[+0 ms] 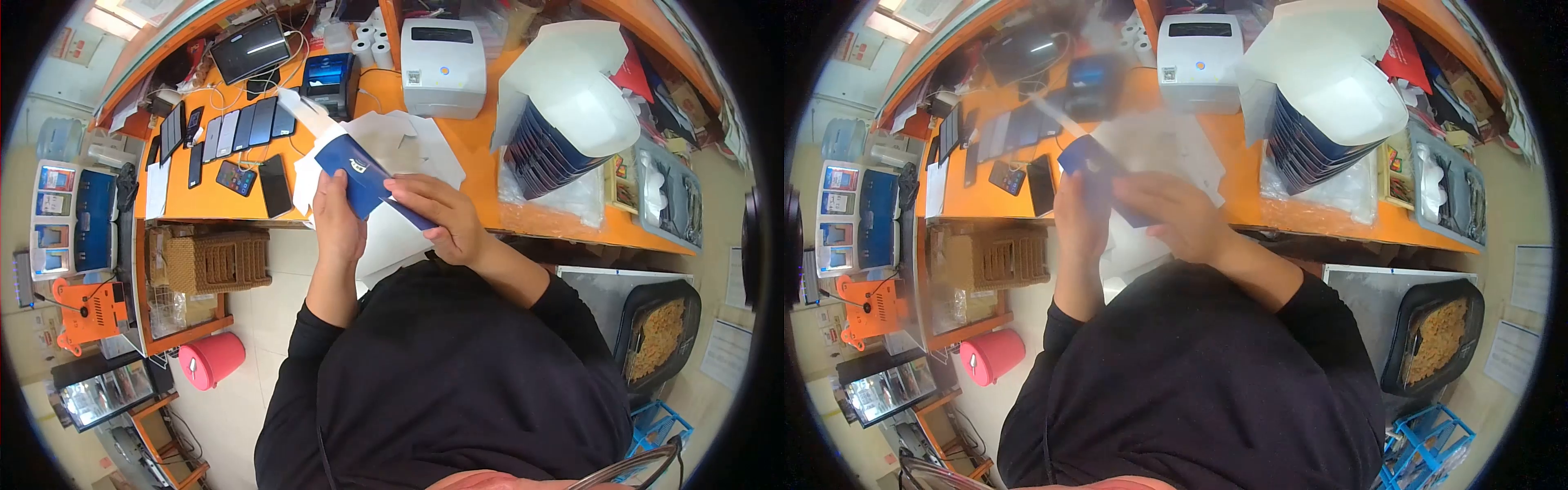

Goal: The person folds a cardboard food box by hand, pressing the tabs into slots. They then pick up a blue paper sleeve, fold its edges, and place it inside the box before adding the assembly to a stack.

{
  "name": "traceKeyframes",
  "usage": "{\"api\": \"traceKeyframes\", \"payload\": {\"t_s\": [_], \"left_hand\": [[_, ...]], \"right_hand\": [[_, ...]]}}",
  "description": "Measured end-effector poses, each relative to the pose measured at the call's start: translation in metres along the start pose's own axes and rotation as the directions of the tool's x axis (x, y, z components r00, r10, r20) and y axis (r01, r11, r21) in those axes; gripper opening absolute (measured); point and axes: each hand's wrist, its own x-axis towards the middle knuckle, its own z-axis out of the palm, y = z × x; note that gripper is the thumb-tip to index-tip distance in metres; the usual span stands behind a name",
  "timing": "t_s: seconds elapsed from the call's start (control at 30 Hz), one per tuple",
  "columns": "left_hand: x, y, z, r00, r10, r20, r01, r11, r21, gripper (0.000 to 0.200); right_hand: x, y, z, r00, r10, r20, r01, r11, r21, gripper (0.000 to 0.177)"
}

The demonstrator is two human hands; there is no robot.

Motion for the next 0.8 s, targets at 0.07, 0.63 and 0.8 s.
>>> {"api": "traceKeyframes", "payload": {"t_s": [0.07,0.63,0.8], "left_hand": [[-0.006,0.003,0.005,0.999,0.032,0.025,-0.031,0.999,-0.029,0.024],[-0.044,-0.013,0.022,0.982,0.12,0.146,-0.162,0.935,0.316,0.028],[-0.044,-0.029,-0.023,0.954,0.132,0.269,-0.289,0.643,0.709,0.023]], "right_hand": [[0.008,-0.011,-0.007,0.999,-0.036,0.04,0.043,0.984,-0.173,0.05],[-0.012,0.003,0.017,0.951,0.201,-0.233,-0.248,0.95,-0.192,0.046],[-0.021,0.061,0.017,0.842,0.496,-0.214,-0.443,0.861,0.251,0.044]]}}
